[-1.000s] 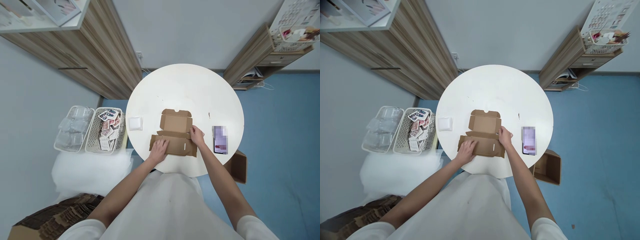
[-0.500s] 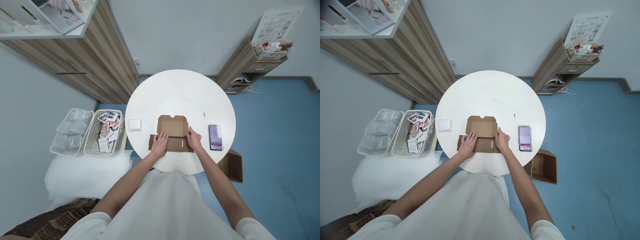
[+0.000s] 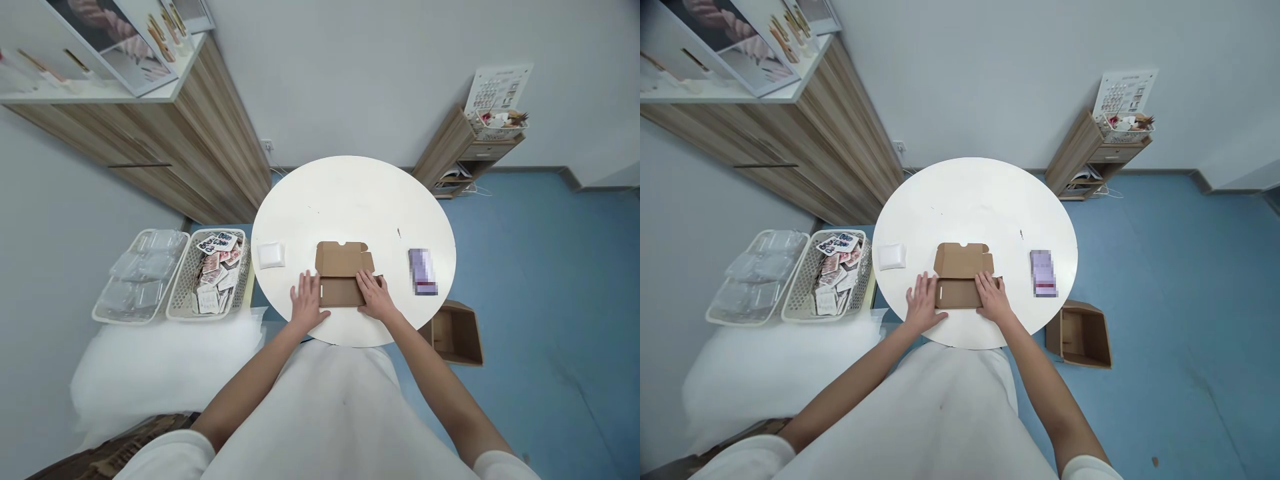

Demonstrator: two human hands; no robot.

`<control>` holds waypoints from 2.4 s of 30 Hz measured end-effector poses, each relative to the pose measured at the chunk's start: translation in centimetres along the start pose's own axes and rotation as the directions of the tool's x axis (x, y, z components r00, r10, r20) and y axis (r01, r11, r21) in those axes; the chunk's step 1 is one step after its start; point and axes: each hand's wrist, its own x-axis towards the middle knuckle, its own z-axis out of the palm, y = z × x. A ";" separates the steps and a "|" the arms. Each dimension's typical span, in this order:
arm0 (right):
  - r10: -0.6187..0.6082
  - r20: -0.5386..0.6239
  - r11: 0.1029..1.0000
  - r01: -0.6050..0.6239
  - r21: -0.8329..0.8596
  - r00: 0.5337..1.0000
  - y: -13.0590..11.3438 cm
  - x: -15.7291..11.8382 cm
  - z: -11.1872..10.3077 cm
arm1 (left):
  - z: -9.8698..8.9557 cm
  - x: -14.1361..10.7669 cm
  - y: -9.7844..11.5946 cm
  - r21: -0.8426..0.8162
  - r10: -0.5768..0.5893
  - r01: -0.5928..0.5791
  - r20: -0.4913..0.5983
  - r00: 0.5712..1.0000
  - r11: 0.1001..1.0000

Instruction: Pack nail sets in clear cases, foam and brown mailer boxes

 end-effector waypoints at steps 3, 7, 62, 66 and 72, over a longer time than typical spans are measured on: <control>0.010 0.009 1.000 -0.010 0.028 1.000 -0.1 0.0 0.1 | 1.2 -2.1 -2.4 -0.292 -0.303 0.300 0.036 0.952 0.908; 0.020 0.009 0.997 -0.021 0.073 1.000 -0.5 0.0 0.5 | 2.3 -2.5 -3.9 -0.568 -0.386 0.390 0.135 0.913 0.724; -0.063 -0.038 0.977 0.070 0.202 0.997 -1.8 -1.3 -0.5 | -1.1 0.8 -2.8 -0.113 0.061 -0.032 0.265 0.962 0.993; 0.306 -0.177 0.843 -0.180 0.507 0.936 -1.4 -3.4 0.6 | -0.8 0.7 -2.6 -0.128 0.060 -0.025 0.274 0.960 0.991; 0.599 0.234 0.014 -0.302 0.953 0.766 -0.3 -5.1 2.4 | -0.7 0.8 -1.7 -0.150 0.048 -0.001 0.308 0.950 0.989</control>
